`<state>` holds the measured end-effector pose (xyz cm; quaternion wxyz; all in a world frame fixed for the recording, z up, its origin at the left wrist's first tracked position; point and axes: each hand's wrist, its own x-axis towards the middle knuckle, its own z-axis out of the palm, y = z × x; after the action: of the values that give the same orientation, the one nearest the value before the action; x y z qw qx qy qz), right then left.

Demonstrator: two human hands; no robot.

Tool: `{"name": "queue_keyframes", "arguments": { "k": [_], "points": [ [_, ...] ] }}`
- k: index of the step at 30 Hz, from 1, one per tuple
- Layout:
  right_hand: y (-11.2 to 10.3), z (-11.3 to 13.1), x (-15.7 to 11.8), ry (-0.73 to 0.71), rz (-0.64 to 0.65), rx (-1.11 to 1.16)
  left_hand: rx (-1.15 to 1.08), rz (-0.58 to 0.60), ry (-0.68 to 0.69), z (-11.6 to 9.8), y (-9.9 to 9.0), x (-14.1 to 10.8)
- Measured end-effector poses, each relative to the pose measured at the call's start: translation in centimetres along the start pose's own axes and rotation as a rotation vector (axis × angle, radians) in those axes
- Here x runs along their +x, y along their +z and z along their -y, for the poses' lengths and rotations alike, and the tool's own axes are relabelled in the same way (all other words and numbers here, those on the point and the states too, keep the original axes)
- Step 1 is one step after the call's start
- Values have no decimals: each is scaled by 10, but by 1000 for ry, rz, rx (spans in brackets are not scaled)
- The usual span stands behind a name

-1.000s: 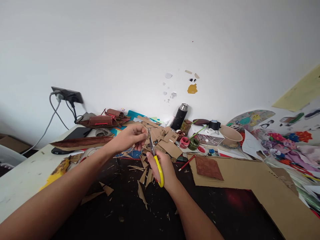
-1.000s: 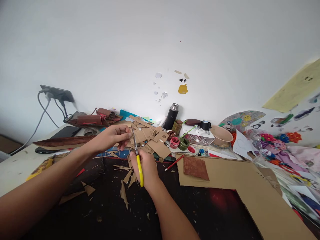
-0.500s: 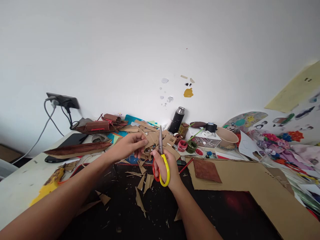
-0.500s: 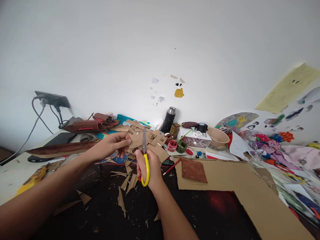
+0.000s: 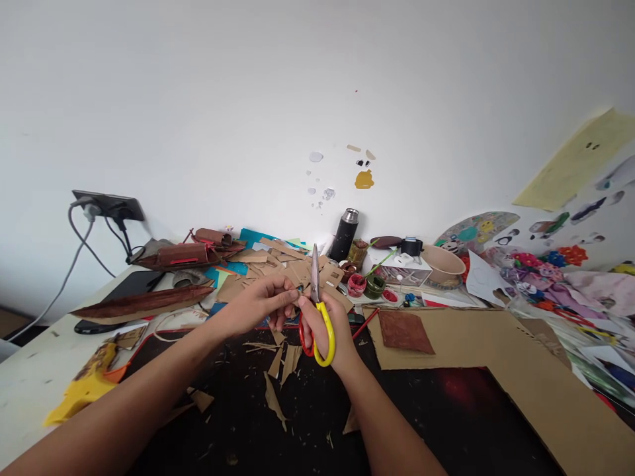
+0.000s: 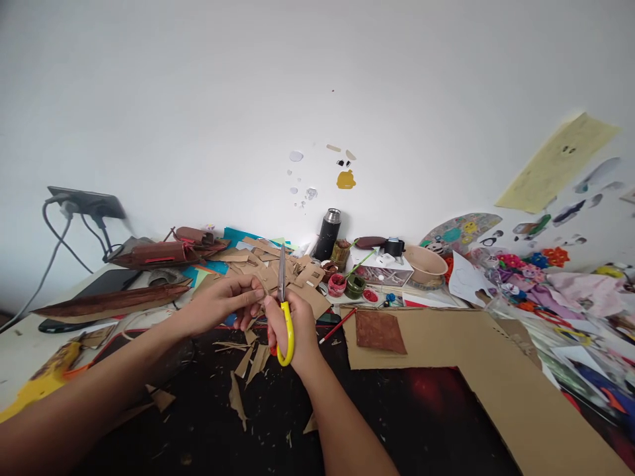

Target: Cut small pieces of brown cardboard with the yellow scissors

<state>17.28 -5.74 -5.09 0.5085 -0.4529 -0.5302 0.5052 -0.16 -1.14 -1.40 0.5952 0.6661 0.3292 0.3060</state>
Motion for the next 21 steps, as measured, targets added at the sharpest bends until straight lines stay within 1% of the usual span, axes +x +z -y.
{"name": "queue_keyframes", "arguments": {
  "k": [4,7,12,15,21],
  "points": [
    [1,4,0,8,-8,2,-65,-37,-9,1,5,-1],
    [0,2,0,0,-19,0,-103,-70,11,2,5,0],
    [-2,-5,0,-8,57,0,-150,-196,62,0,0,3],
    [-1,-9,-1,4,106,-5,-208,-274,64,-2,-2,5],
    [1,-10,-1,-27,156,22,-278,-344,99,-3,-3,7]
  ]
}}
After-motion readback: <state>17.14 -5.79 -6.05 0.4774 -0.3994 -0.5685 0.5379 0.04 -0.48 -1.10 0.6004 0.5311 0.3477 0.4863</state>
